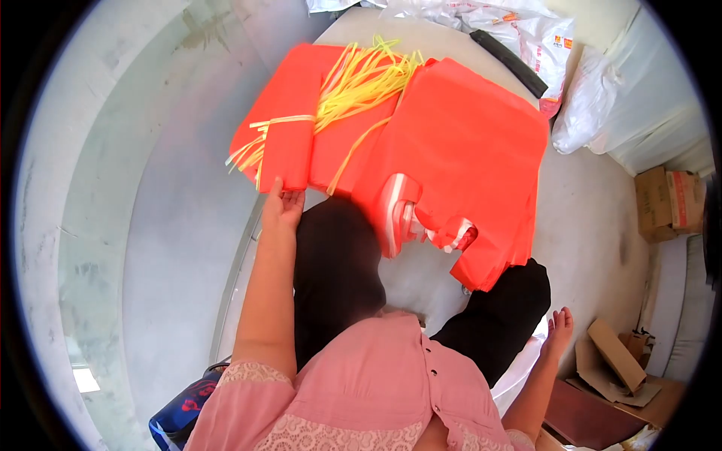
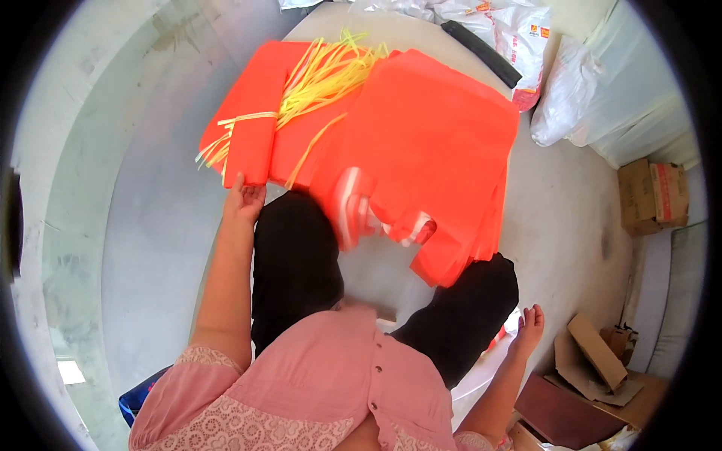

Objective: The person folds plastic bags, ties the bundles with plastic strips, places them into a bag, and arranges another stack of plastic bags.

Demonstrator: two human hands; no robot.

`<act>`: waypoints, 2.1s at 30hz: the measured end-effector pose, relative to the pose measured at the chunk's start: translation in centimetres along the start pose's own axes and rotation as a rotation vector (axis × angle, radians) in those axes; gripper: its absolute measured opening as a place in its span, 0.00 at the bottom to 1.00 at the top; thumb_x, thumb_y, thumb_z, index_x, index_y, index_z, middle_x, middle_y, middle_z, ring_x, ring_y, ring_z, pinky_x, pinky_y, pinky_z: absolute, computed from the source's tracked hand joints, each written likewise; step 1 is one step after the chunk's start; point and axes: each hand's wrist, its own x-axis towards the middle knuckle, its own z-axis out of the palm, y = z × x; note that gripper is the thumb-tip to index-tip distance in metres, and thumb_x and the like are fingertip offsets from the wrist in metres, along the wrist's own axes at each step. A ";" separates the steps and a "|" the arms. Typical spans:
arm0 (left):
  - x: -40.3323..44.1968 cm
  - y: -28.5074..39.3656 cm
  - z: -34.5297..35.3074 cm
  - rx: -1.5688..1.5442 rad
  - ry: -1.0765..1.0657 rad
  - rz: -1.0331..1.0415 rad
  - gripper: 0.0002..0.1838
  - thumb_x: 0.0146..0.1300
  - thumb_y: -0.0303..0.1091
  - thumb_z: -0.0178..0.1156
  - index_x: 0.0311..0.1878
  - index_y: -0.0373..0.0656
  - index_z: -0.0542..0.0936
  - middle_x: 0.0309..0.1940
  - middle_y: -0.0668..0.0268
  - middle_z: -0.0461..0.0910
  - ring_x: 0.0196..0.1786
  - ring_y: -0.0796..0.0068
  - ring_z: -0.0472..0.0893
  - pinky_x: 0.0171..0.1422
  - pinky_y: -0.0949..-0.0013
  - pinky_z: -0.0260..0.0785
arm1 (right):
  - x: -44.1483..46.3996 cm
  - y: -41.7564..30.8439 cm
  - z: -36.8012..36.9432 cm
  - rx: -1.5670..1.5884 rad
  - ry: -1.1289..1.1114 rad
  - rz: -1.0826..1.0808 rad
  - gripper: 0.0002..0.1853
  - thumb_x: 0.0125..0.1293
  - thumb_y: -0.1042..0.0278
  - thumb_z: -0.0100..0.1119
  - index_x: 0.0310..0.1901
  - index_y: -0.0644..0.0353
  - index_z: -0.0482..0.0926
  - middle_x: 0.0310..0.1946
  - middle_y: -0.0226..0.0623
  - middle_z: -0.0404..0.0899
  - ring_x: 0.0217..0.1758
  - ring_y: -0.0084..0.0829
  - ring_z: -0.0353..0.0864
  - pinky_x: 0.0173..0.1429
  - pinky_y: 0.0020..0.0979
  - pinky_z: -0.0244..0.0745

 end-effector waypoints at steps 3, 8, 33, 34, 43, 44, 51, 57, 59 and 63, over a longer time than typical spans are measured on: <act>-0.3 0.3 0.5 -0.028 -0.005 0.022 0.20 0.76 0.41 0.67 0.62 0.38 0.77 0.56 0.58 0.81 0.61 0.61 0.81 0.74 0.54 0.73 | 0.2 0.8 0.0 0.018 -0.028 0.020 0.20 0.80 0.57 0.61 0.67 0.54 0.78 0.64 0.27 0.79 0.66 0.30 0.80 0.66 0.33 0.74; -1.6 1.2 2.2 -0.073 -0.016 0.078 0.16 0.76 0.37 0.66 0.58 0.37 0.79 0.53 0.60 0.83 0.55 0.64 0.84 0.65 0.59 0.80 | 0.0 1.3 1.4 0.064 -0.080 0.036 0.16 0.80 0.58 0.61 0.63 0.54 0.80 0.58 0.25 0.83 0.59 0.25 0.83 0.60 0.30 0.77; -2.0 9.3 20.9 0.002 -0.579 0.301 0.05 0.74 0.24 0.58 0.48 0.36 0.78 0.42 0.59 0.86 0.42 0.66 0.85 0.46 0.66 0.83 | -1.5 -3.3 5.8 0.166 -0.087 0.061 0.15 0.82 0.60 0.58 0.63 0.55 0.81 0.62 0.30 0.82 0.61 0.27 0.82 0.64 0.31 0.76; -3.1 9.0 22.0 0.003 -0.588 0.300 0.05 0.74 0.24 0.59 0.49 0.36 0.79 0.42 0.59 0.86 0.42 0.66 0.85 0.46 0.66 0.83 | -1.7 -4.3 6.4 0.162 -0.102 0.042 0.15 0.82 0.61 0.58 0.63 0.55 0.81 0.62 0.30 0.82 0.61 0.27 0.82 0.64 0.31 0.76; -22.1 0.7 24.1 0.084 -1.027 0.055 0.14 0.75 0.28 0.61 0.60 0.35 0.78 0.55 0.58 0.86 0.56 0.64 0.86 0.53 0.63 0.84 | -11.0 -17.3 14.8 0.270 -0.757 -0.247 0.28 0.78 0.51 0.64 0.69 0.61 0.76 0.62 0.44 0.84 0.63 0.38 0.84 0.67 0.37 0.78; -24.3 -1.1 23.5 0.099 -1.105 -0.030 0.16 0.75 0.28 0.62 0.62 0.34 0.77 0.57 0.57 0.85 0.58 0.64 0.86 0.55 0.63 0.84 | -11.9 -17.5 15.8 0.328 -0.863 -0.187 0.34 0.76 0.44 0.64 0.73 0.61 0.73 0.65 0.46 0.81 0.67 0.40 0.82 0.69 0.40 0.77; -35.0 -15.1 15.4 0.602 -1.103 -0.464 0.34 0.71 0.30 0.64 0.78 0.37 0.65 0.74 0.60 0.74 0.74 0.59 0.75 0.78 0.53 0.70 | -15.2 -19.5 18.8 1.200 -0.910 0.254 0.39 0.81 0.41 0.54 0.80 0.61 0.61 0.74 0.46 0.74 0.73 0.43 0.77 0.76 0.46 0.73; -37.6 -24.9 5.4 1.166 -1.085 -0.912 0.28 0.74 0.27 0.62 0.75 0.41 0.69 0.68 0.62 0.79 0.65 0.68 0.82 0.68 0.60 0.78 | -15.5 -11.3 4.9 1.074 -0.275 0.383 0.24 0.77 0.66 0.62 0.71 0.61 0.74 0.67 0.42 0.80 0.70 0.42 0.79 0.76 0.46 0.74; -36.7 -26.7 4.0 1.362 -1.339 -1.040 0.26 0.74 0.28 0.61 0.74 0.40 0.70 0.64 0.62 0.81 0.61 0.70 0.84 0.64 0.63 0.79 | -15.0 -6.6 0.4 0.991 -0.141 0.377 0.25 0.76 0.69 0.62 0.71 0.63 0.73 0.67 0.45 0.80 0.68 0.44 0.82 0.74 0.48 0.77; -35.1 -29.2 1.4 1.645 -1.639 -1.024 0.22 0.75 0.30 0.60 0.69 0.38 0.73 0.56 0.62 0.84 0.52 0.71 0.87 0.55 0.69 0.80 | -14.1 1.4 -9.6 0.831 -0.181 0.262 0.30 0.71 0.73 0.66 0.73 0.66 0.71 0.67 0.45 0.80 0.67 0.44 0.83 0.74 0.47 0.79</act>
